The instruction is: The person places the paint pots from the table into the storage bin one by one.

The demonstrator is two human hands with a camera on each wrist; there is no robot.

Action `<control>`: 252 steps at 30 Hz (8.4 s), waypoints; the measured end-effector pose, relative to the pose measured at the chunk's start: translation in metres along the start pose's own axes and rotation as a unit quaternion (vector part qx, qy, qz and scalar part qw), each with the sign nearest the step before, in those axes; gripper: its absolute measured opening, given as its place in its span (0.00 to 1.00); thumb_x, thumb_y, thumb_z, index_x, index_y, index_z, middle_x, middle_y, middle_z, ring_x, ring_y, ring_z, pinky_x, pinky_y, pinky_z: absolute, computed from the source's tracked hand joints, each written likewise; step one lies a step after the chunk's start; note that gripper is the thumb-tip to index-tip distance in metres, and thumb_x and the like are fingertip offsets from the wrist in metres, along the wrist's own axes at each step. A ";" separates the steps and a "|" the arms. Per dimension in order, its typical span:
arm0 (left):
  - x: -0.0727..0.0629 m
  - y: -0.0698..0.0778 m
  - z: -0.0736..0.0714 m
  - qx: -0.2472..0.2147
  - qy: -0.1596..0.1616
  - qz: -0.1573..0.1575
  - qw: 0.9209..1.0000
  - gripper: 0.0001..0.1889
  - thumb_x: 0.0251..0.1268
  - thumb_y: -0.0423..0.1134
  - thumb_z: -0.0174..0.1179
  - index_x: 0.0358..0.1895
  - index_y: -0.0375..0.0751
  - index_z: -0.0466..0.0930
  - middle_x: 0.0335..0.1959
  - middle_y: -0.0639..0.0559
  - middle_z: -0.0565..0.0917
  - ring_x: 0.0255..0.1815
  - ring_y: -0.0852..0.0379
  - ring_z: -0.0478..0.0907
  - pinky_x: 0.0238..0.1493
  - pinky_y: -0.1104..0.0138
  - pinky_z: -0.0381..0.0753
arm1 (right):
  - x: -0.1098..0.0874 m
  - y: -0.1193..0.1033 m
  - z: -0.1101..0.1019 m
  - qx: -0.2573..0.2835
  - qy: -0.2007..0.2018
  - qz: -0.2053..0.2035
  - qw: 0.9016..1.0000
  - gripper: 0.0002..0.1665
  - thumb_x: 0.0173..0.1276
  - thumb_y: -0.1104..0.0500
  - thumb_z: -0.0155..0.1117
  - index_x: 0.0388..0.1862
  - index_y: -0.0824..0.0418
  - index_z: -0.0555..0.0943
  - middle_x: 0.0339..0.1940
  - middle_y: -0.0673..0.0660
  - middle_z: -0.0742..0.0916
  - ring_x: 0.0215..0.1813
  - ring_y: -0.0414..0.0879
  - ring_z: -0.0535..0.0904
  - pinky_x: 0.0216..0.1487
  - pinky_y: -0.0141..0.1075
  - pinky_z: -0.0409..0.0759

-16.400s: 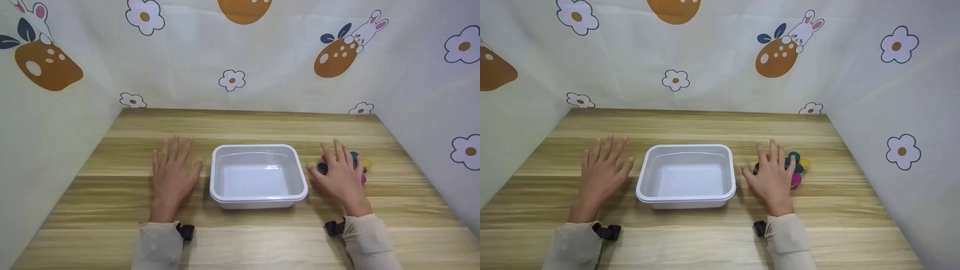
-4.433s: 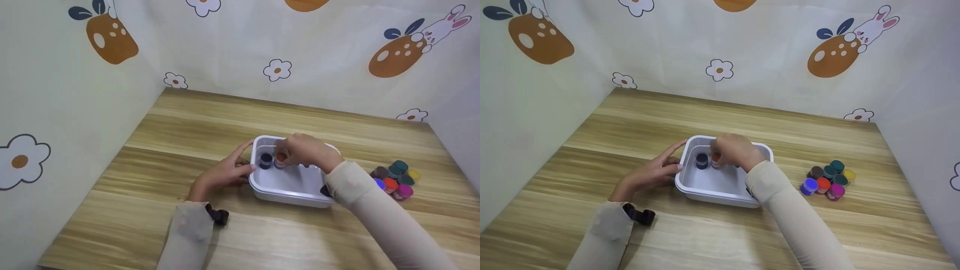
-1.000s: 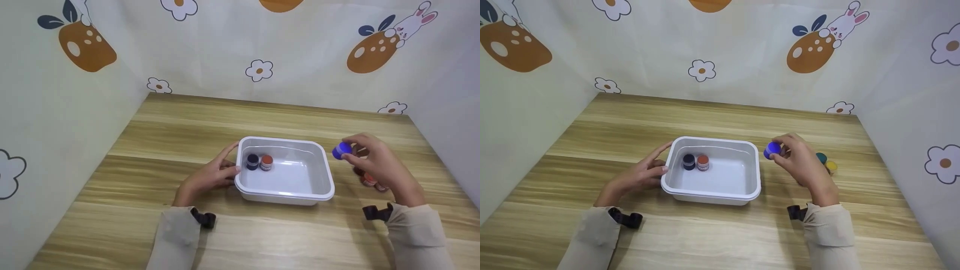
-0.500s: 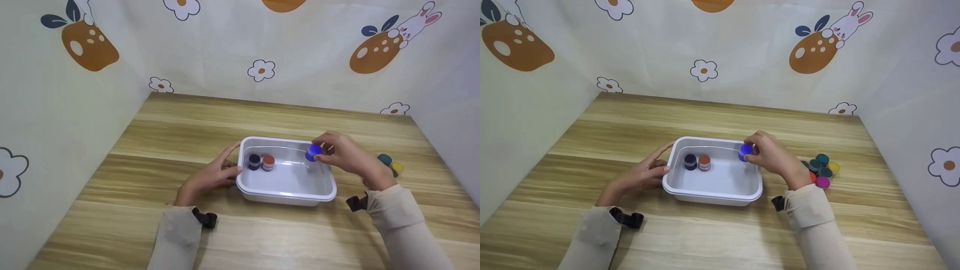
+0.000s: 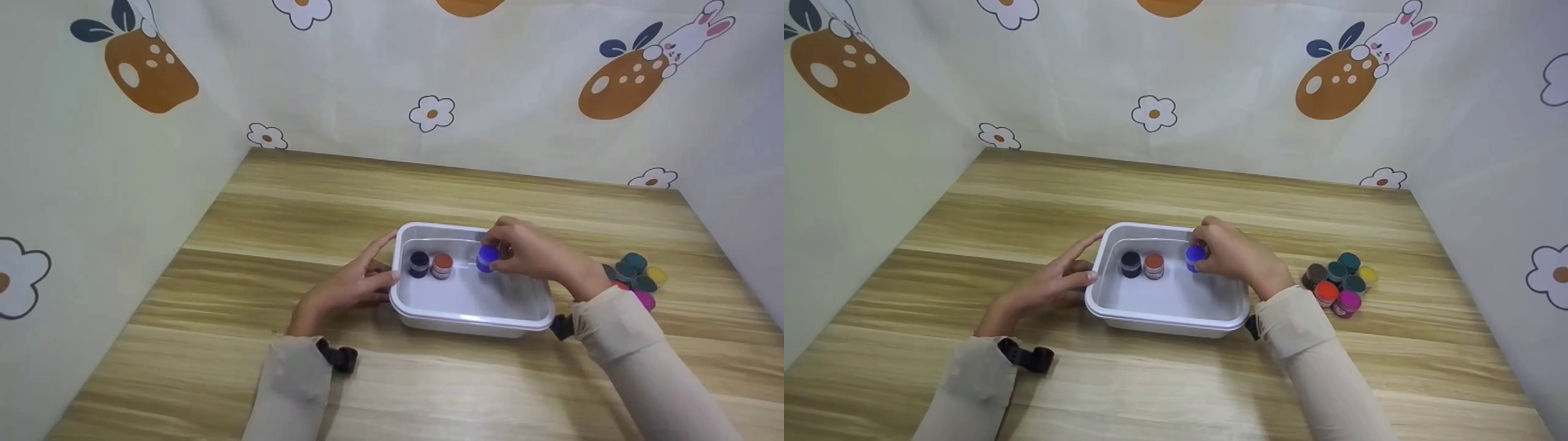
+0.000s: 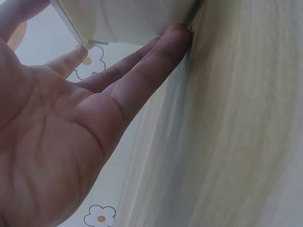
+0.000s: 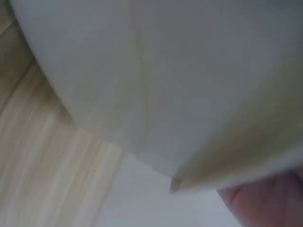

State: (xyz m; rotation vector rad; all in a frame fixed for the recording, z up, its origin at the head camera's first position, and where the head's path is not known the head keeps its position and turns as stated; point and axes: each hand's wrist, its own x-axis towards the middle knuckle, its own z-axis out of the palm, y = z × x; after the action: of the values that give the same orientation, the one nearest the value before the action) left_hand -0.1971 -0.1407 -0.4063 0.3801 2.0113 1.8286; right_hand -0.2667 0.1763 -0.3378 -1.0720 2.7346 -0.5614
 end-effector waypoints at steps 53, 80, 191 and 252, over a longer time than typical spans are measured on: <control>0.004 0.000 0.005 -0.003 -0.006 -0.016 1.000 0.43 0.71 0.43 0.59 0.80 0.66 0.41 0.59 0.32 0.73 0.51 0.45 0.81 0.53 0.53 0.84 | -0.060 0.013 -0.039 0.073 0.132 0.057 0.987 0.17 0.65 0.65 0.69 0.53 0.67 0.82 0.51 0.63 0.85 0.46 0.42 0.85 0.48 0.33 0.85; -0.002 -0.005 -0.005 0.003 -0.006 -0.003 1.000 0.43 0.73 0.43 0.57 0.81 0.62 0.39 0.61 0.27 0.71 0.56 0.43 0.78 0.57 0.51 0.81 | -0.137 0.111 0.004 0.068 0.177 0.241 0.952 0.27 0.69 0.52 0.67 0.60 0.69 0.79 0.53 0.72 0.84 0.44 0.54 0.79 0.40 0.31 0.73; 0.000 -0.002 -0.004 0.015 -0.008 0.003 1.000 0.43 0.72 0.43 0.58 0.81 0.62 0.39 0.58 0.30 0.73 0.54 0.43 0.80 0.56 0.52 0.82 | -0.010 -0.002 0.036 -0.034 0.081 0.028 0.996 0.16 0.53 0.71 0.72 0.43 0.69 0.87 0.36 0.59 0.89 0.40 0.52 0.84 0.46 0.49 0.85; -0.001 0.000 -0.005 0.019 -0.014 -0.007 1.000 0.43 0.73 0.44 0.57 0.81 0.61 0.37 0.61 0.27 0.70 0.58 0.42 0.77 0.58 0.52 0.81 | -0.185 0.119 0.014 0.081 0.147 0.299 0.939 0.29 0.65 0.53 0.72 0.55 0.71 0.77 0.50 0.71 0.82 0.55 0.71 0.77 0.55 0.62 0.78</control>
State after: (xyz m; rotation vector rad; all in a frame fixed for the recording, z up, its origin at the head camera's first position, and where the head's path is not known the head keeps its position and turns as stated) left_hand -0.1984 -0.1455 -0.4063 0.4010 2.0280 1.7688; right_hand -0.2017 0.3788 -0.3969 -0.0899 2.9726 -0.8681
